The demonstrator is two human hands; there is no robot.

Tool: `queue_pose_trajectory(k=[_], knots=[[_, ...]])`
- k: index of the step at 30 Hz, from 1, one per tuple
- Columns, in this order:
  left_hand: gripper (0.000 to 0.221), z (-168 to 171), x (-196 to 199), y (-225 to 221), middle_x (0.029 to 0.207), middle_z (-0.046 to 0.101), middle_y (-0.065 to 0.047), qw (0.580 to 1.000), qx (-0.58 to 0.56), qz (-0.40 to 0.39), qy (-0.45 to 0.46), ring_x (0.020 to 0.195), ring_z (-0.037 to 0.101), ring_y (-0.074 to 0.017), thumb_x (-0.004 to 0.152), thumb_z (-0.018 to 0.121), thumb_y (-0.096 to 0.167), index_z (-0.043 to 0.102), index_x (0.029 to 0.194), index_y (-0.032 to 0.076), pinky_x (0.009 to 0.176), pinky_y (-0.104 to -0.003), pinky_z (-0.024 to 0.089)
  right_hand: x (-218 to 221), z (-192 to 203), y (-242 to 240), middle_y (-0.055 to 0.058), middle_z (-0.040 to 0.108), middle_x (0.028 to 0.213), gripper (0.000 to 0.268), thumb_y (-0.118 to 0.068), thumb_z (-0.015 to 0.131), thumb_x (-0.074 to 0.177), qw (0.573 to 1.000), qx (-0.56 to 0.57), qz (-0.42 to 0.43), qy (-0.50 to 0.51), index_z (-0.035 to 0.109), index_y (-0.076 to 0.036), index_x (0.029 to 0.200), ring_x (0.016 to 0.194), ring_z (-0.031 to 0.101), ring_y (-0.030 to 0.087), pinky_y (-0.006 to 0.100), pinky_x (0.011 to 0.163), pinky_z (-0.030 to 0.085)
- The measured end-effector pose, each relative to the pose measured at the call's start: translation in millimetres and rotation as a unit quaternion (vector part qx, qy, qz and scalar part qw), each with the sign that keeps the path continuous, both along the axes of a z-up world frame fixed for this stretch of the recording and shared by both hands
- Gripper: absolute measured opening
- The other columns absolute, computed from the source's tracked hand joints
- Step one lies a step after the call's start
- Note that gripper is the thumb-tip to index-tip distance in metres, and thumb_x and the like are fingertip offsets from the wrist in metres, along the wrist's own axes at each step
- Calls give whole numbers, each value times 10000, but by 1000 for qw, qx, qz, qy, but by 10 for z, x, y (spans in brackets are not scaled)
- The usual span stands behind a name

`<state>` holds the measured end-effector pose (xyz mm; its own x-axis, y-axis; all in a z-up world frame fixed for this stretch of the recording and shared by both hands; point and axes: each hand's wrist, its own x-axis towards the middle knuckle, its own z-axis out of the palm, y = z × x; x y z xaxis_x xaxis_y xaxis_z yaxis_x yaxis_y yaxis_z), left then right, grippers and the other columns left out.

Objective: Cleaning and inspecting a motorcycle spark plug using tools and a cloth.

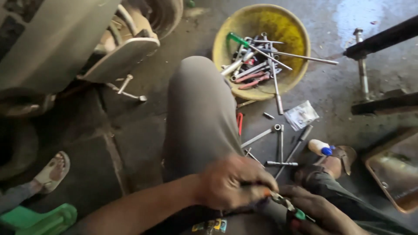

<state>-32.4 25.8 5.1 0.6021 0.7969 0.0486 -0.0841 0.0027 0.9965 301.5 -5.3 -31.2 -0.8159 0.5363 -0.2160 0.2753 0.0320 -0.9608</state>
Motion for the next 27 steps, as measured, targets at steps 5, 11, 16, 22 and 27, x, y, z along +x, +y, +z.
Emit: queue_pose_trajectory(k=[5, 11, 16, 22, 27], knots=[[194, 126, -295, 236, 919, 732, -81, 998, 18, 49, 34, 825, 718, -173, 992, 650, 57, 726, 1170, 40, 753, -309, 566, -129, -230, 340, 137, 633, 1266, 424, -214, 651, 973, 987, -61, -6, -151, 607, -24, 1350, 1254, 578, 268, 352, 1024, 441], [246, 223, -542, 479, 960, 751, -60, 982, 89, 145, 78, 890, 753, -147, 1039, 565, 63, 681, 1251, 18, 829, -288, 591, 431, -2540, 468, 184, 716, 819, 364, -414, 677, 911, 897, 125, 92, -414, 698, -50, 904, 788, 679, 362, 455, 713, 521], [207, 123, -488, 811, 1053, 733, -92, 969, 4, 247, -8, 969, 704, -119, 1100, 489, 94, 572, 1266, 1, 866, -266, 565, -92, -3260, 553, 190, 732, 841, 285, -350, 646, 922, 892, 0, 45, -449, 709, -72, 928, 781, 722, 358, 453, 715, 562], [135, -151, -456, 1333, 1121, 744, -100, 954, -72, 245, -158, 1085, 701, -132, 1136, 520, 98, 564, 1236, 18, 1027, -298, 566, -1409, -2450, 1356, 196, 752, 867, 206, -273, 612, 936, 865, -145, 6, -480, 722, -100, 958, 774, 773, 350, 448, 718, 612], [166, -226, -448, 1432, 1080, 740, -94, 934, -130, 273, -189, 1044, 684, -135, 1084, 588, 44, 670, 1202, -39, 1010, -297, 553, -1271, -2883, 2526, 201, 700, 1014, 398, -262, 735, 808, 882, 303, -224, -283, 636, -62, 1137, 937, 682, 393, 487, 815, 538]])
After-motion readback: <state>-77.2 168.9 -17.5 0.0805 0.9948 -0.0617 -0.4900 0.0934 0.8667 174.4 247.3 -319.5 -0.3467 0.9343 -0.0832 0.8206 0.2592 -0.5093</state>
